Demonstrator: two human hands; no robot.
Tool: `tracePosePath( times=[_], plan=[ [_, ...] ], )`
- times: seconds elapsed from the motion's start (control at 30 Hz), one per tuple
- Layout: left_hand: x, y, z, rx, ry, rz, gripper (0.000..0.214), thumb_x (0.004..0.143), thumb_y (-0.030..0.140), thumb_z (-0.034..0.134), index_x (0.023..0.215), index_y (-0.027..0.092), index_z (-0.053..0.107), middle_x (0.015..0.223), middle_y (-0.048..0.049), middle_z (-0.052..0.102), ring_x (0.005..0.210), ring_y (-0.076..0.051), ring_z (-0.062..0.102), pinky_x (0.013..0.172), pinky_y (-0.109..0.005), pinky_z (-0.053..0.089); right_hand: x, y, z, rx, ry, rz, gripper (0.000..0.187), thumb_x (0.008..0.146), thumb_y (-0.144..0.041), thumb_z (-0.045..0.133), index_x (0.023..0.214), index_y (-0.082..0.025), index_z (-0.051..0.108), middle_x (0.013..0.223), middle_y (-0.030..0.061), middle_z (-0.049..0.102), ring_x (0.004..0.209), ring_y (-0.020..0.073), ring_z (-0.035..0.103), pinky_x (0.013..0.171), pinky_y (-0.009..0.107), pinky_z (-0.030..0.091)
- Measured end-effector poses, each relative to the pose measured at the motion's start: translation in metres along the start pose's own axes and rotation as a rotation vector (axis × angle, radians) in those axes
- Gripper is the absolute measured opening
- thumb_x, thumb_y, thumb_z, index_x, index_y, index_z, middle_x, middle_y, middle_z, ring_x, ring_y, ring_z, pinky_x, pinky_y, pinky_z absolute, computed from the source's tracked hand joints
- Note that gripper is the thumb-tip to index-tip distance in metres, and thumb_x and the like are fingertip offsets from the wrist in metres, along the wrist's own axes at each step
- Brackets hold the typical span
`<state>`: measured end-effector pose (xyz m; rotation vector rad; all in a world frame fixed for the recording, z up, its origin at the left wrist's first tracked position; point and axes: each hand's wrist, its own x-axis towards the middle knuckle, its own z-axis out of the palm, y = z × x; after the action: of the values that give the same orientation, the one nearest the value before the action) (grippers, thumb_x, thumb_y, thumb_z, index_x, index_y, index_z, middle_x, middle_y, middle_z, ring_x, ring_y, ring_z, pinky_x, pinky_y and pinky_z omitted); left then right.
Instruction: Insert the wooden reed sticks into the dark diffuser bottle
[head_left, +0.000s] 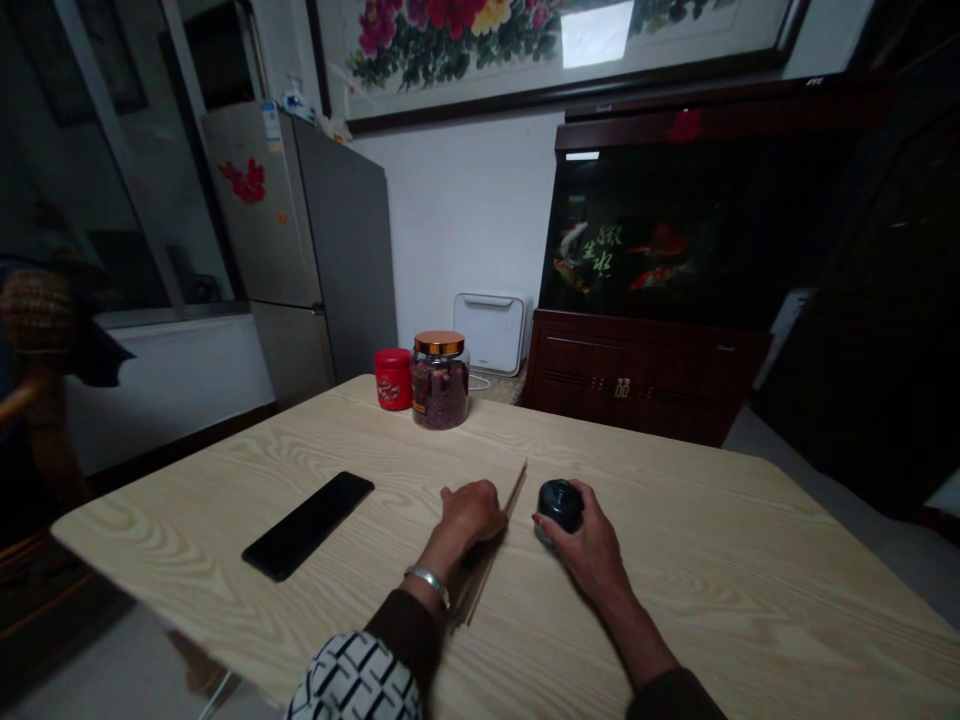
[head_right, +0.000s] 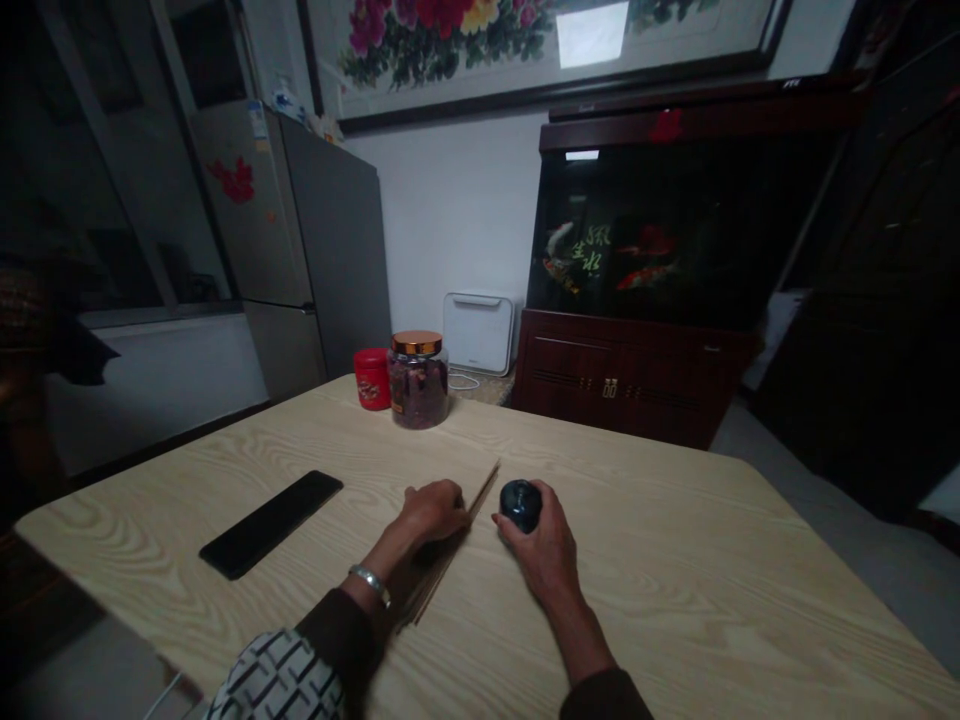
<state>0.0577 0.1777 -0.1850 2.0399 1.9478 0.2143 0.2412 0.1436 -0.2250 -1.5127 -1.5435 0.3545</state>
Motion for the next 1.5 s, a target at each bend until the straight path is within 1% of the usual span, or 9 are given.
tracePosePath(
  times=[0.17, 0.3, 0.47, 0.63, 0.83, 1.0, 1.2, 1.37, 1.5],
  plan=[
    [0.002, -0.003, -0.007, -0.029, 0.008, -0.007, 0.020, 0.071, 0.034, 0.059, 0.082, 0.020, 0.069, 0.099, -0.0137, 0.072, 0.100, -0.031, 0.064, 0.094, -0.051, 0.036, 0.000, 0.003, 0.000, 0.030, -0.016, -0.028, 0.061, 0.070, -0.051, 0.065, 0.121, -0.022, 0.048, 0.111, 0.0076, 0.064, 0.100, 0.0256, 0.062, 0.085, 0.038, 0.047],
    [0.003, -0.001, -0.005, -0.019, 0.022, -0.012, 0.033, 0.061, 0.046, 0.069, 0.081, 0.020, 0.069, 0.098, -0.0149, 0.072, 0.099, -0.034, 0.064, 0.096, -0.053, 0.034, 0.000, 0.004, 0.002, 0.037, -0.021, -0.021, 0.062, 0.070, -0.051, 0.064, 0.122, -0.022, 0.048, 0.108, 0.0071, 0.064, 0.097, 0.0257, 0.062, 0.085, 0.039, 0.047],
    [0.005, 0.002, 0.001, -0.034, 0.029, -0.032, 0.025, 0.060, 0.034, 0.069, 0.081, 0.019, 0.068, 0.097, -0.0158, 0.072, 0.098, -0.033, 0.065, 0.093, -0.051, 0.037, 0.001, 0.005, 0.003, 0.060, -0.023, -0.019, 0.061, 0.069, -0.050, 0.066, 0.121, -0.022, 0.048, 0.106, 0.0067, 0.065, 0.096, 0.0257, 0.063, 0.085, 0.039, 0.047],
    [0.007, -0.002, 0.000, -0.131, 0.041, -0.052, 0.016, 0.058, 0.029, 0.068, 0.070, 0.019, 0.068, 0.089, -0.0148, 0.073, 0.094, -0.033, 0.066, 0.086, -0.045, 0.042, 0.001, 0.005, 0.003, 0.053, -0.028, -0.021, 0.062, 0.070, -0.052, 0.066, 0.121, -0.022, 0.047, 0.109, 0.0071, 0.064, 0.098, 0.0259, 0.062, 0.086, 0.039, 0.047],
    [0.012, -0.009, 0.002, -0.456, 0.065, 0.042, 0.014, 0.066, 0.029, 0.064, 0.066, 0.015, 0.066, 0.069, -0.0076, 0.070, 0.070, -0.021, 0.064, 0.065, -0.030, 0.046, 0.000, 0.005, 0.003, 0.054, -0.037, -0.019, 0.063, 0.071, -0.051, 0.066, 0.122, -0.022, 0.045, 0.112, 0.0076, 0.063, 0.100, 0.0256, 0.061, 0.087, 0.038, 0.047],
    [0.013, 0.000, -0.009, -0.794, 0.160, 0.182, 0.019, 0.078, 0.027, 0.054, 0.085, 0.012, 0.063, 0.081, -0.0053, 0.068, 0.066, -0.011, 0.059, 0.061, -0.021, 0.046, 0.000, 0.004, 0.002, 0.065, -0.043, -0.008, 0.061, 0.071, -0.050, 0.066, 0.122, -0.022, 0.046, 0.112, 0.0073, 0.064, 0.100, 0.0250, 0.062, 0.086, 0.037, 0.047],
    [0.007, 0.018, -0.041, -1.479, 0.273, 0.354, 0.030, 0.067, 0.035, 0.073, 0.084, 0.012, 0.062, 0.073, -0.0014, 0.062, 0.063, -0.010, 0.058, 0.063, -0.024, 0.049, 0.001, 0.004, 0.003, 0.078, -0.044, 0.001, 0.060, 0.070, -0.049, 0.067, 0.120, -0.023, 0.047, 0.111, 0.0067, 0.064, 0.100, 0.0249, 0.062, 0.087, 0.037, 0.047],
    [0.003, 0.036, -0.062, -1.572, 0.422, 0.463, 0.030, 0.070, 0.034, 0.074, 0.086, 0.012, 0.061, 0.071, 0.0000, 0.061, 0.063, -0.010, 0.058, 0.066, -0.026, 0.052, 0.001, 0.003, 0.002, 0.081, -0.055, 0.003, 0.059, 0.069, -0.050, 0.068, 0.119, -0.024, 0.048, 0.111, 0.0059, 0.065, 0.098, 0.0246, 0.062, 0.086, 0.036, 0.047],
    [0.003, 0.047, -0.063, -1.482, 0.493, 0.532, 0.025, 0.074, 0.032, 0.071, 0.086, 0.012, 0.061, 0.071, 0.0001, 0.061, 0.064, -0.010, 0.058, 0.065, -0.026, 0.052, 0.001, 0.002, 0.002, 0.076, -0.056, 0.010, 0.059, 0.069, -0.049, 0.068, 0.118, -0.024, 0.048, 0.110, 0.0059, 0.065, 0.098, 0.0245, 0.063, 0.085, 0.036, 0.048]
  ],
)
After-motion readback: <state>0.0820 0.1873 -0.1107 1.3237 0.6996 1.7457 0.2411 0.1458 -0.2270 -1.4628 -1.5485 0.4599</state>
